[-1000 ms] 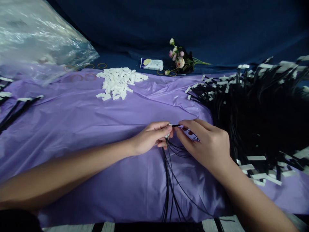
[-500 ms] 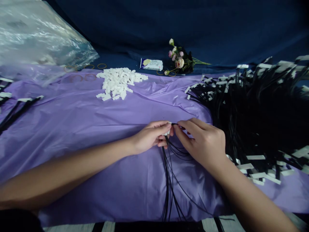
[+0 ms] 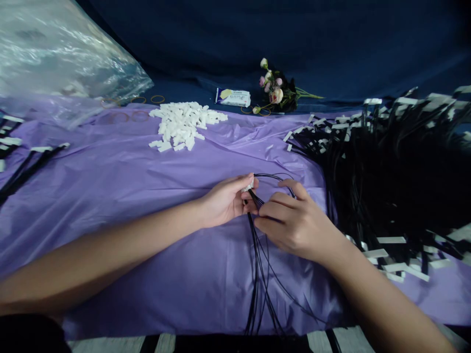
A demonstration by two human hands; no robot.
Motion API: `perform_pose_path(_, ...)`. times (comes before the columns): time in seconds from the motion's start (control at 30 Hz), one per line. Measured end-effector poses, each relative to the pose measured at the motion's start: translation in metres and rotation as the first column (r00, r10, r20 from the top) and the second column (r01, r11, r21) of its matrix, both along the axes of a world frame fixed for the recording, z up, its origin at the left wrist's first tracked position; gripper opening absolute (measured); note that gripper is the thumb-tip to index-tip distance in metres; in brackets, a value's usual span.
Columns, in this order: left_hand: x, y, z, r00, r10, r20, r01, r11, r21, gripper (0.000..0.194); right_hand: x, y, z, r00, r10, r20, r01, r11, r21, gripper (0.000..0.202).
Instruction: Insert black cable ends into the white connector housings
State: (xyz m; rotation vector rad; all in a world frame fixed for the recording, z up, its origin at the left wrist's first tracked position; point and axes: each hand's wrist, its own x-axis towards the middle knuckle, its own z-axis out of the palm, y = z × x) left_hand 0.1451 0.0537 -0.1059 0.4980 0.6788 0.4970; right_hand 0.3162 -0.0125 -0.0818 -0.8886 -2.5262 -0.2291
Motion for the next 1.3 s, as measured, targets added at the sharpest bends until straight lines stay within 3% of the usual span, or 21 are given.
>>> perform_pose_path(0.17,0.000,0.001,0.001,0.998,-0.008,0.061,0.010,1.000,-0.026,0.022,0.009,0.005,0.002,0.979,-0.043,-0.198,0.018,0.992,-0.128,0.009)
perform_pose_path(0.23,0.000,0.002,0.002,0.997,-0.007,0.072,0.010,0.999,-0.047,0.024,0.011,0.006,0.003,0.934,-0.101,-0.344,0.011,0.967,-0.255,0.009)
perform_pose_path(0.3,0.000,0.002,0.003,0.998,-0.007,0.069,0.011,0.998,-0.054,0.025,0.011,0.007,0.004,0.841,-0.241,-0.485,0.017,0.907,-0.421,0.011)
perform_pose_path(0.37,0.000,0.002,0.004,0.998,-0.011,0.066,0.014,0.999,-0.049,0.024,0.009,0.007,0.004,0.675,-0.443,-0.590,0.020,0.810,-0.586,0.017)
perform_pose_path(0.43,0.000,0.001,0.003,0.998,-0.013,0.065,0.015,0.999,-0.031,0.023,0.007,0.008,0.005,0.407,-0.613,-0.677,-0.021,0.735,-0.678,0.026)
perform_pose_path(0.5,-0.001,0.001,0.002,0.998,-0.022,0.060,0.022,1.000,-0.001,0.022,0.006,0.010,0.007,0.090,-0.672,-0.735,-0.127,0.725,-0.677,0.035)
perform_pose_path(0.57,-0.001,0.000,0.001,0.998,-0.029,0.055,0.027,0.999,0.038,0.022,0.009,0.011,0.014,-0.160,-0.647,-0.746,-0.270,0.755,-0.597,0.044)
perform_pose_path(0.6,-0.001,0.000,0.000,0.998,-0.033,0.052,0.030,0.998,0.055,0.022,0.011,0.011,0.018,-0.233,-0.633,-0.738,-0.340,0.764,-0.548,0.047)
perform_pose_path(0.67,-0.001,-0.001,0.000,0.999,-0.038,0.039,0.035,0.996,0.081,0.022,0.015,0.009,0.028,-0.279,-0.627,-0.727,-0.451,0.754,-0.477,0.048)
perform_pose_path(0.77,-0.001,-0.003,0.001,0.999,-0.033,0.027,0.030,0.993,0.111,0.018,0.018,0.003,0.038,-0.152,-0.689,-0.708,-0.549,0.655,-0.519,0.045)
perform_pose_path(0.9,-0.001,-0.006,0.001,0.997,-0.057,0.051,0.047,0.980,0.192,0.018,0.015,-0.001,0.034,0.195,-0.776,-0.600,-0.611,0.382,-0.693,0.057)
perform_pose_path(1.03,0.000,-0.009,0.003,0.996,-0.082,0.036,0.071,0.965,0.252,0.020,0.012,-0.001,0.022,0.473,-0.725,-0.500,-0.595,0.156,-0.788,0.071)
perform_pose_path(1.1,0.000,-0.010,0.003,0.997,-0.072,0.038,0.060,0.965,0.255,0.020,0.013,-0.001,0.017,0.547,-0.679,-0.489,-0.587,0.105,-0.803,0.070)
perform_pose_path(1.3,-0.001,-0.010,0.002,0.997,-0.060,0.040,0.045,0.953,0.300,0.022,0.020,-0.002,0.013,0.747,-0.530,-0.402,-0.457,0.030,-0.889,0.074)
